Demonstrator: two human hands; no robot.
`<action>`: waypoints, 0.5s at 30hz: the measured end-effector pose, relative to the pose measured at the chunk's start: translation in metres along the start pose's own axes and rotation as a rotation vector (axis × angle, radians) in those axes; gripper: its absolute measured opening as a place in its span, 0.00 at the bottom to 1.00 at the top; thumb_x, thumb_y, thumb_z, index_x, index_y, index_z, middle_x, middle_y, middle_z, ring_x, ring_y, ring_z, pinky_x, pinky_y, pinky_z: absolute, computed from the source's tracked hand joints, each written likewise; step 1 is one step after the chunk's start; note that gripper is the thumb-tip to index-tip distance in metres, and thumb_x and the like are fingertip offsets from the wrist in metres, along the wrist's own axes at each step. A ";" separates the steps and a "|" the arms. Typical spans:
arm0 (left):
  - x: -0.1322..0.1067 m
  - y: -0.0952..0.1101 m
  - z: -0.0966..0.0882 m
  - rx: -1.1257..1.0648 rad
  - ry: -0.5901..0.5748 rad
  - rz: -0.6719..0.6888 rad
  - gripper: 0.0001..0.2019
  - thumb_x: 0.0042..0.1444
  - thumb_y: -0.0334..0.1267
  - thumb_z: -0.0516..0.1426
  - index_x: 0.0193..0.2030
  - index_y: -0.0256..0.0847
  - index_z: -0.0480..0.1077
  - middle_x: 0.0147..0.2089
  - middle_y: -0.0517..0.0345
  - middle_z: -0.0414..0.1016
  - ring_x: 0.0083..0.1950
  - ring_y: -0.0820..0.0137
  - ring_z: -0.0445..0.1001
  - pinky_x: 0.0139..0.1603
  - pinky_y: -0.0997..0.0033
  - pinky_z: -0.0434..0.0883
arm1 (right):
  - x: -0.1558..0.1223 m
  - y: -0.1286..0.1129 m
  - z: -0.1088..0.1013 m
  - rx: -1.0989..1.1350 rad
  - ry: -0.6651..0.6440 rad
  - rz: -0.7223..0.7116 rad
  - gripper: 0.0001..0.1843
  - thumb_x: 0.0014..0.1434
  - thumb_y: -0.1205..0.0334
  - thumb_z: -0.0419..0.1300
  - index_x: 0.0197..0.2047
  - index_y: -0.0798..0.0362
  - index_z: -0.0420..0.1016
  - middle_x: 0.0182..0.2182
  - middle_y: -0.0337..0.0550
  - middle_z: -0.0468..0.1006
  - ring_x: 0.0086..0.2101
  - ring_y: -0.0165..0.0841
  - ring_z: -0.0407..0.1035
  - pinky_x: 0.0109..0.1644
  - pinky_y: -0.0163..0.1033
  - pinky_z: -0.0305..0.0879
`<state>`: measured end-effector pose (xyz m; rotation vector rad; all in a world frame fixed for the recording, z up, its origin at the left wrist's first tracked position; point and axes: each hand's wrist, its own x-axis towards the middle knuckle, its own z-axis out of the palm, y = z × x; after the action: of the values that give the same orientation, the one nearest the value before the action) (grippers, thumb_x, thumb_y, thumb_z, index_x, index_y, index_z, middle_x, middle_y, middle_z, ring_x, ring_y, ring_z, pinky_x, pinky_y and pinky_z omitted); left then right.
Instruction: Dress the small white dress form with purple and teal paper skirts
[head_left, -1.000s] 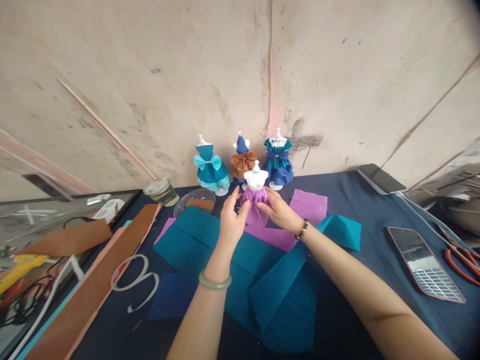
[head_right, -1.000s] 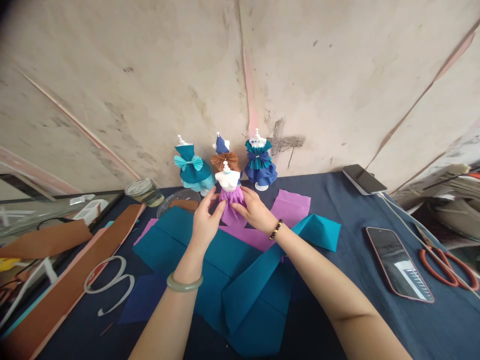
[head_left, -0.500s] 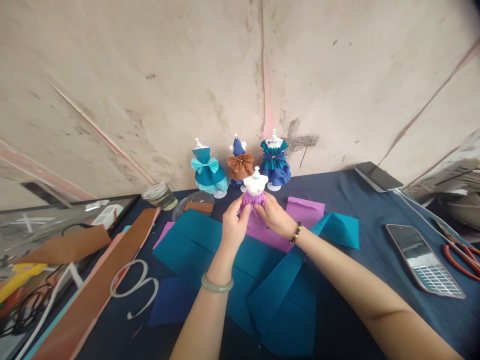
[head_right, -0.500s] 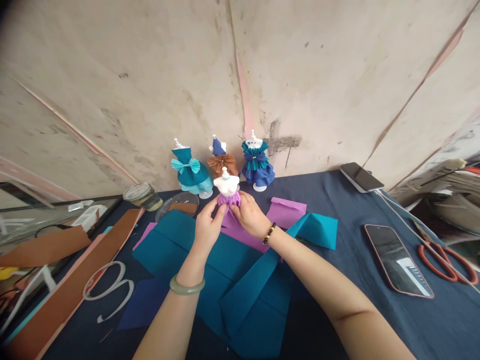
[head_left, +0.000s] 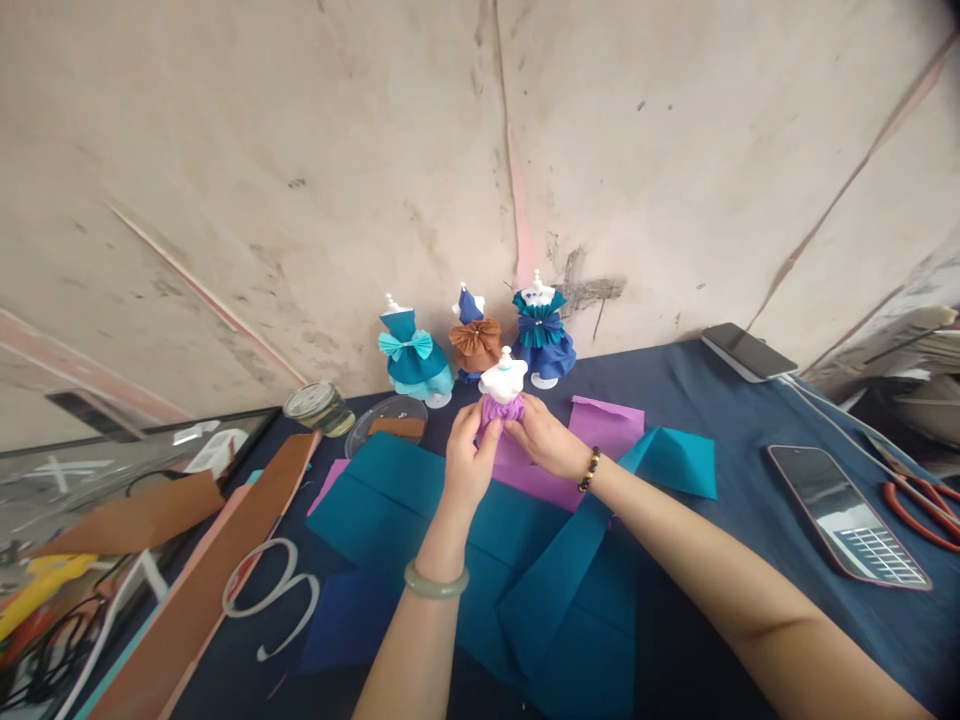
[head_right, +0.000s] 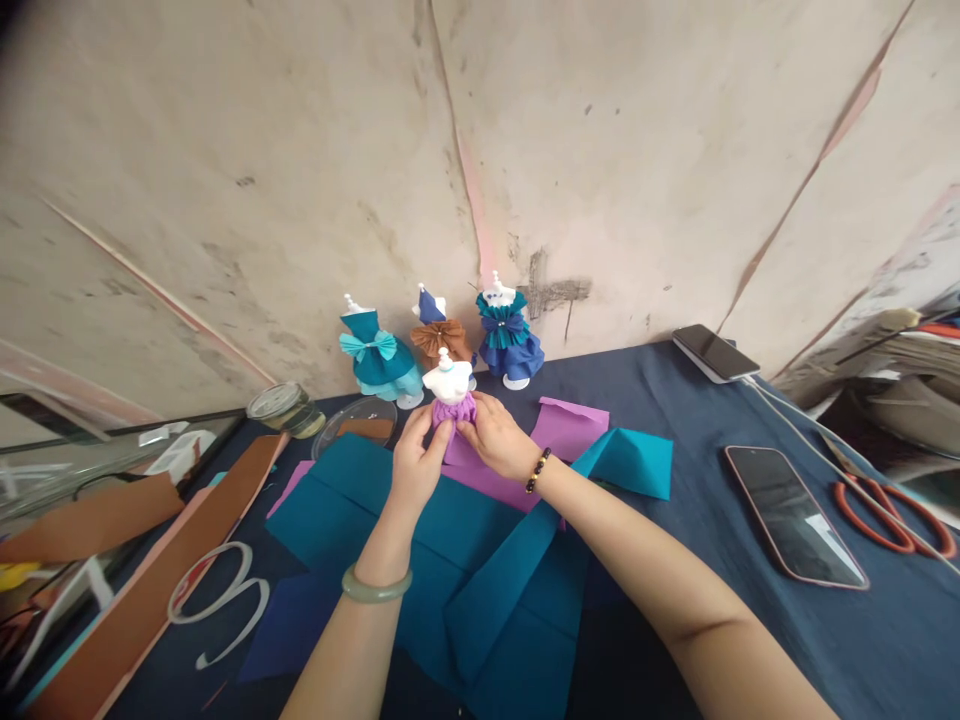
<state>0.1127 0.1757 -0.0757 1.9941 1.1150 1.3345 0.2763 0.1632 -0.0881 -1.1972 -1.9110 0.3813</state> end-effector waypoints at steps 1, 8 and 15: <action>0.000 -0.001 0.000 0.002 0.004 0.002 0.16 0.61 0.42 0.55 0.53 0.39 0.73 0.52 0.47 0.76 0.56 0.61 0.74 0.59 0.60 0.70 | 0.000 0.000 0.001 -0.005 0.001 -0.003 0.28 0.70 0.45 0.43 0.62 0.56 0.64 0.59 0.62 0.68 0.60 0.46 0.63 0.65 0.58 0.58; -0.002 -0.007 0.003 -0.186 -0.041 -0.099 0.27 0.61 0.43 0.56 0.65 0.38 0.58 0.56 0.42 0.74 0.58 0.60 0.74 0.59 0.58 0.71 | 0.000 0.005 -0.006 0.052 -0.062 0.031 0.25 0.69 0.46 0.47 0.59 0.54 0.66 0.59 0.59 0.68 0.60 0.46 0.63 0.65 0.58 0.59; 0.002 0.005 -0.005 -0.042 -0.059 0.017 0.18 0.58 0.38 0.59 0.55 0.41 0.70 0.53 0.46 0.76 0.57 0.57 0.74 0.59 0.54 0.69 | 0.003 0.005 -0.021 0.186 -0.049 0.063 0.34 0.60 0.48 0.61 0.66 0.51 0.59 0.62 0.56 0.67 0.61 0.48 0.63 0.65 0.58 0.58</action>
<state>0.1105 0.1741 -0.0689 2.0034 1.0376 1.2884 0.2950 0.1647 -0.0774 -1.1350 -1.8379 0.6136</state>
